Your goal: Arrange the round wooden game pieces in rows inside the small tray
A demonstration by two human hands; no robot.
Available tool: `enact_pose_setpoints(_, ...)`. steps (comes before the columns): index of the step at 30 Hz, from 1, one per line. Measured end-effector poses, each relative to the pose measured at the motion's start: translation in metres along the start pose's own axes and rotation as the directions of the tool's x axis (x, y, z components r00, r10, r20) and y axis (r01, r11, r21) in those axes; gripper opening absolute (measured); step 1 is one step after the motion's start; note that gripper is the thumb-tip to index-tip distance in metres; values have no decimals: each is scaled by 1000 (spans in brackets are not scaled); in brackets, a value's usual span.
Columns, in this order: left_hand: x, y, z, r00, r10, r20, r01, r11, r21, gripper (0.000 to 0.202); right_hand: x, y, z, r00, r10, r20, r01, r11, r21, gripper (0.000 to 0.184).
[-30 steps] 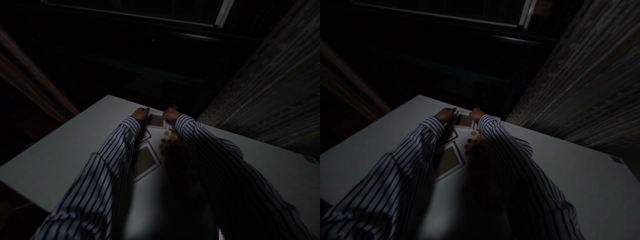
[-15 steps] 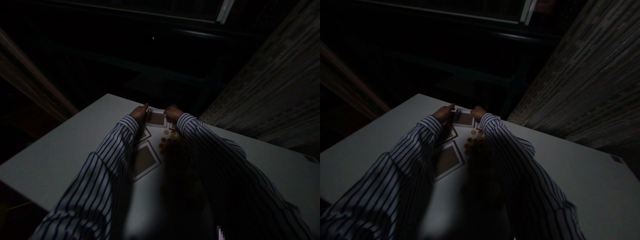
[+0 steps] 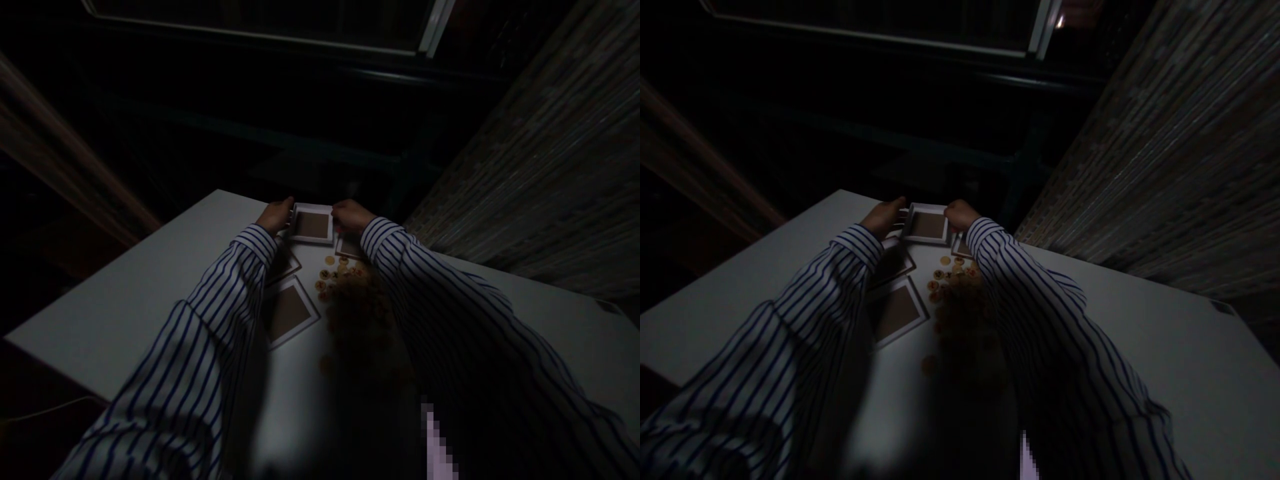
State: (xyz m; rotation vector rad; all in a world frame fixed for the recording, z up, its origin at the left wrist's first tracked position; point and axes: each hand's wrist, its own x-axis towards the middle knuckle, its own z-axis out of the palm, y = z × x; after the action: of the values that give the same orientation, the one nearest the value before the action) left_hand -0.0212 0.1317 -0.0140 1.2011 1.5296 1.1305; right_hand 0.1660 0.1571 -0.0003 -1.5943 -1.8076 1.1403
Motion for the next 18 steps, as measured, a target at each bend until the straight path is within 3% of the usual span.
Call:
enact_pose_setpoints(8,-21,25,2,998,43,-49,-50,988,-145,32,-38,-20,-19,1000,-19,5,18,986,166,15)
enact_pose_setpoints(18,-39,42,11,993,100,-59,-108,980,-169,24,-74,-27,-40,996,-52,-73,69,964,255,15)
